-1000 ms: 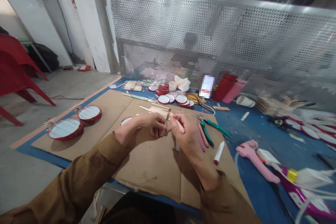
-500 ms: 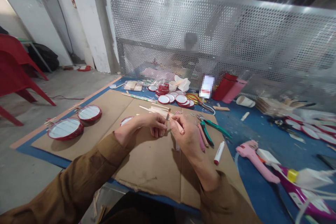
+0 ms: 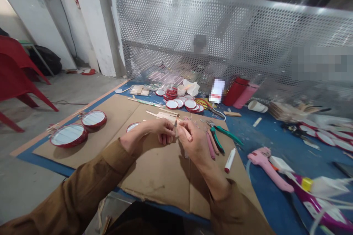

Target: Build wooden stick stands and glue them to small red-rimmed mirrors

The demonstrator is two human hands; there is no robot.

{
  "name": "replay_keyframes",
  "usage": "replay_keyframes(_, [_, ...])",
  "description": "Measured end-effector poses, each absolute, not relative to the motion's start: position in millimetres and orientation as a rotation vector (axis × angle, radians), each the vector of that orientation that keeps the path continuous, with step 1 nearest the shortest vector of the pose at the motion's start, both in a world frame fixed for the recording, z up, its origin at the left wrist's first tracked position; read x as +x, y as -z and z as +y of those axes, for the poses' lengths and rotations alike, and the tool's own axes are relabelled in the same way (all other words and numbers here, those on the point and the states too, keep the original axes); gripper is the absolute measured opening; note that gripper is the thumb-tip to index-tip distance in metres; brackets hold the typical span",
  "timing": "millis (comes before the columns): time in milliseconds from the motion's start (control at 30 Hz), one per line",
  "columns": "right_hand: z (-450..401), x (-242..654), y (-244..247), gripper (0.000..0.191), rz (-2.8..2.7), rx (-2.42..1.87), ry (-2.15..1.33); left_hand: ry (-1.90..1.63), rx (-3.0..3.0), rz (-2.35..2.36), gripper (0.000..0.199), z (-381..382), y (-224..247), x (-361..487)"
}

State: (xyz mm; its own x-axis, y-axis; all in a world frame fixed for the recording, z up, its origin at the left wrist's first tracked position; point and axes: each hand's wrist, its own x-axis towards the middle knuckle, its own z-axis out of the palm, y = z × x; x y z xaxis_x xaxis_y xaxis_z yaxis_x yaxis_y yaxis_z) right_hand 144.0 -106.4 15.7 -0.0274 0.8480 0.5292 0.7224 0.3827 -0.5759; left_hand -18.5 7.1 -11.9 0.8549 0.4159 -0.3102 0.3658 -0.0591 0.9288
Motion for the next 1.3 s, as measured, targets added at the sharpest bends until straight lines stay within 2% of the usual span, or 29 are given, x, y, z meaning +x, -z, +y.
replay_keyframes(367, [-104.8, 145.0, -12.3, 0.024, -1.761, -1.377, -0.208, -0.049, 1.664, 0.651, 0.019, 3.1, 5.4, -17.8])
replay_keyframes(733, [-104.5, 146.3, -11.1, 0.025, -1.758, -1.380, -0.201, -0.049, 1.659, 0.630, 0.018, 3.1, 5.3, -18.3])
replay_keyframes(900, [-104.5, 146.0, -10.9, 0.025, -1.755, -1.380, -0.186, -0.058, 1.667, 0.620, 0.024, 2.6, 5.1, -18.8])
replay_keyframes(1300, [-105.1, 146.3, -13.9, 0.024, -1.770, -1.400, -0.153, -0.027, 1.677, 0.630, 0.019, 5.4, 8.2, -17.7])
